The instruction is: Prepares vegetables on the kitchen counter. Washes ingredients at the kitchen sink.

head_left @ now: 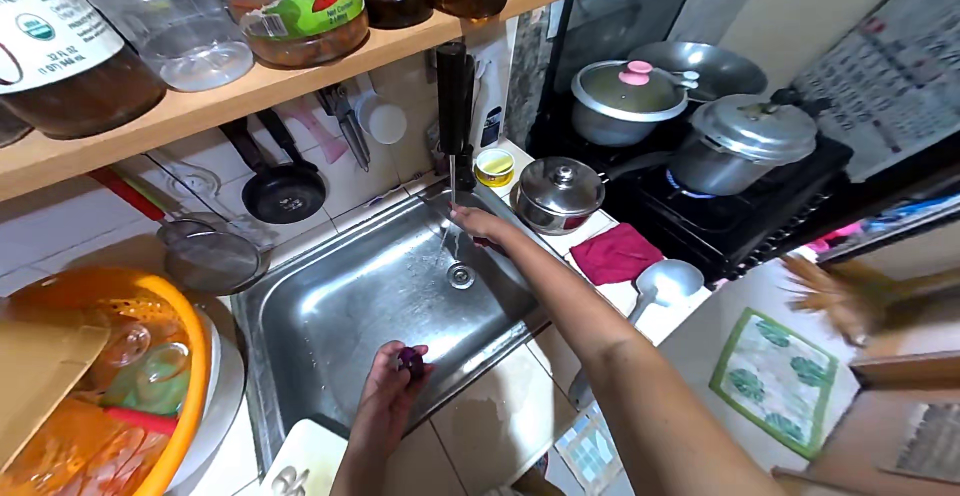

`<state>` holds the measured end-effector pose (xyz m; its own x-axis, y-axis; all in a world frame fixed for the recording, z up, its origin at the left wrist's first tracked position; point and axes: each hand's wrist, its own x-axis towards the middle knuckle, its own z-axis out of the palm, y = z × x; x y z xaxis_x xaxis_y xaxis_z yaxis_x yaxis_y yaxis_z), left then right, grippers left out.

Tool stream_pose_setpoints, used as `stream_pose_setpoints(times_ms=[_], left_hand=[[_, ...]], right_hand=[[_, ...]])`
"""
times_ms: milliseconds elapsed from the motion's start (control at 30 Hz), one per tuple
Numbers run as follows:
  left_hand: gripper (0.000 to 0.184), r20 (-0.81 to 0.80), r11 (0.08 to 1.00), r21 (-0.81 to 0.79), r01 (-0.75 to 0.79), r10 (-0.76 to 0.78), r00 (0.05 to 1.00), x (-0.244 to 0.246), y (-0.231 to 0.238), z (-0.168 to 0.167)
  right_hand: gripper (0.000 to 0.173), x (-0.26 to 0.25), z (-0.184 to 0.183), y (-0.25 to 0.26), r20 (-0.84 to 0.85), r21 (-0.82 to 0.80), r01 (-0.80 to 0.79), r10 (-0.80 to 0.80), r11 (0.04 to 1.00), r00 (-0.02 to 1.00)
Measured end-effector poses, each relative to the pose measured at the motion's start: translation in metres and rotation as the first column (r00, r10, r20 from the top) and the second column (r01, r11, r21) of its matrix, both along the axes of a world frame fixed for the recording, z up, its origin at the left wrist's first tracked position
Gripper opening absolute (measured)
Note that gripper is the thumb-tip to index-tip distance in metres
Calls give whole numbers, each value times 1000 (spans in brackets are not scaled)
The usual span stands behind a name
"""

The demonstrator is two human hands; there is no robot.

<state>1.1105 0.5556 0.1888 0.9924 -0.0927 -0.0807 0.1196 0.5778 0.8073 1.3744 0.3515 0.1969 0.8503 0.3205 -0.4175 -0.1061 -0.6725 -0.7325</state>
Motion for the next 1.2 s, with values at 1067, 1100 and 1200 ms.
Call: stream_pose_setpoints(times_ms=[1067,1100,1200], left_hand=[[35,-264,985,129,-112,143,954,233,-80,18],[34,-290,984,135,-117,152,945,242,-84,18],[32,-371,984,141,-112,157,915,262,-96,20]], right_hand=[[43,-25,-17,23,-124,-69,157,-164,985,979],[44,-27,-15,25,-135,-60,179,-185,982,973],[46,-33,-5,24,-206,-41,254,-257,966,944]])
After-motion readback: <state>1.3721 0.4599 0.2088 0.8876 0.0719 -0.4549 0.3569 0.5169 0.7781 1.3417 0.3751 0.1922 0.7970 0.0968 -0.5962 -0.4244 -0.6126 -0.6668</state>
